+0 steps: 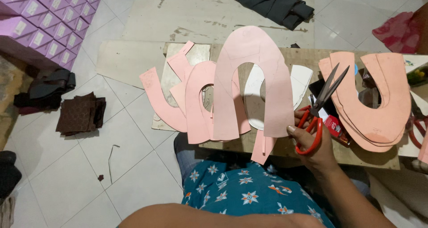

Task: The person uses red-handled scissors to trim the edges of a pink U-shaped foam piece, following a pre-drawn outline. They repeatedly rotate and flip the piece to refine the cut, then place the finished piece on a stack of similar items on the table.

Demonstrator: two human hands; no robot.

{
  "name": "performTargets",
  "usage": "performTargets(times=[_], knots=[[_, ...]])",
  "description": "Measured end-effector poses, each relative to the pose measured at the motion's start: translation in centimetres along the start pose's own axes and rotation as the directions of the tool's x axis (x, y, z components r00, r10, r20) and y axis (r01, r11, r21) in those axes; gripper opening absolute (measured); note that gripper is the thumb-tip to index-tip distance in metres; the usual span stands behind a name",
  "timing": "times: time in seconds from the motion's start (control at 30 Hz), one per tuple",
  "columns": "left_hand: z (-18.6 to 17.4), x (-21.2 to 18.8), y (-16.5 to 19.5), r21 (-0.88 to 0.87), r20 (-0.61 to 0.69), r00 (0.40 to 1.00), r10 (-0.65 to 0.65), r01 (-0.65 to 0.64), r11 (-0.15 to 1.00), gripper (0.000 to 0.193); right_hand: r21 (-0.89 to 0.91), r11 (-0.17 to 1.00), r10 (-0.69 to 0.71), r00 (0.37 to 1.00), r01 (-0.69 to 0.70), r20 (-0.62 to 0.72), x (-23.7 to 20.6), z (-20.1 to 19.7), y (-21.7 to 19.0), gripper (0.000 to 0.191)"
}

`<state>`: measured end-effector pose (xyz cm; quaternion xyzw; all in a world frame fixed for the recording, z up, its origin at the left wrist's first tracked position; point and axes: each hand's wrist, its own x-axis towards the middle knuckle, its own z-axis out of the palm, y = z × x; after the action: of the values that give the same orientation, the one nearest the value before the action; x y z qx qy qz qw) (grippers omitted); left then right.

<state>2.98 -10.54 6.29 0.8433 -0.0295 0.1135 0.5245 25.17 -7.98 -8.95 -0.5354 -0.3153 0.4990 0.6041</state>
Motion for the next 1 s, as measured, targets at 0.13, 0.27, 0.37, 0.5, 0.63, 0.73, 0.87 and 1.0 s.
performTargets(times=[0.13,0.27,0.37,0.5,0.63,0.73,0.87,1.0], knots=[[-0.8,0.2,0.3,0.158,-0.084,0.994,0.072,-0.058,0.986,0.056,0.019,0.999,-0.033,0.999,0.033,0.01,0.1,-0.1,0.0,0.049],[-2.8,-0.6,-0.5,0.422,-0.361,0.903,0.234,-0.065,0.904,0.059,-0.046,0.994,0.104,0.995,-0.103,0.007,0.2,-0.7,-0.5,0.049],[-7.4,-2.1,-4.3,0.556,-0.677,0.701,0.222,0.291,0.778,0.061,-0.28,0.96,-0.003,1.0,0.005,0.008,-0.2,-1.1,-1.0,0.045],[-13.6,-3.7,-9.4,0.37,-0.922,0.34,0.186,0.632,0.681,0.068,-0.205,0.975,-0.05,0.985,0.084,0.167,-0.5,-2.0,-1.9,0.045],[-15.8,-6.0,-12.1,-0.35,-0.88,0.243,-0.408,0.249,0.903,0.071,-0.222,0.971,-0.055,0.988,0.087,0.143,-0.8,-2.8,-1.7,0.051],[-15.0,-7.4,-13.4,-0.446,-0.842,0.311,-0.442,0.062,0.893,0.054,-0.226,0.974,0.005,0.995,0.018,0.099,0.1,-3.0,-0.6,0.05],[-14.3,-8.0,-16.1,-0.453,-0.89,0.007,-0.456,-0.134,0.882,0.04,-0.219,0.975,0.025,1.0,-0.023,0.009,2.0,-3.3,1.0,0.039],[-13.5,-8.5,-19.4,-0.462,-0.805,-0.138,-0.576,-0.463,0.756,0.027,-0.396,0.913,0.05,0.989,-0.101,-0.137,3.3,-3.4,2.4,0.046]])
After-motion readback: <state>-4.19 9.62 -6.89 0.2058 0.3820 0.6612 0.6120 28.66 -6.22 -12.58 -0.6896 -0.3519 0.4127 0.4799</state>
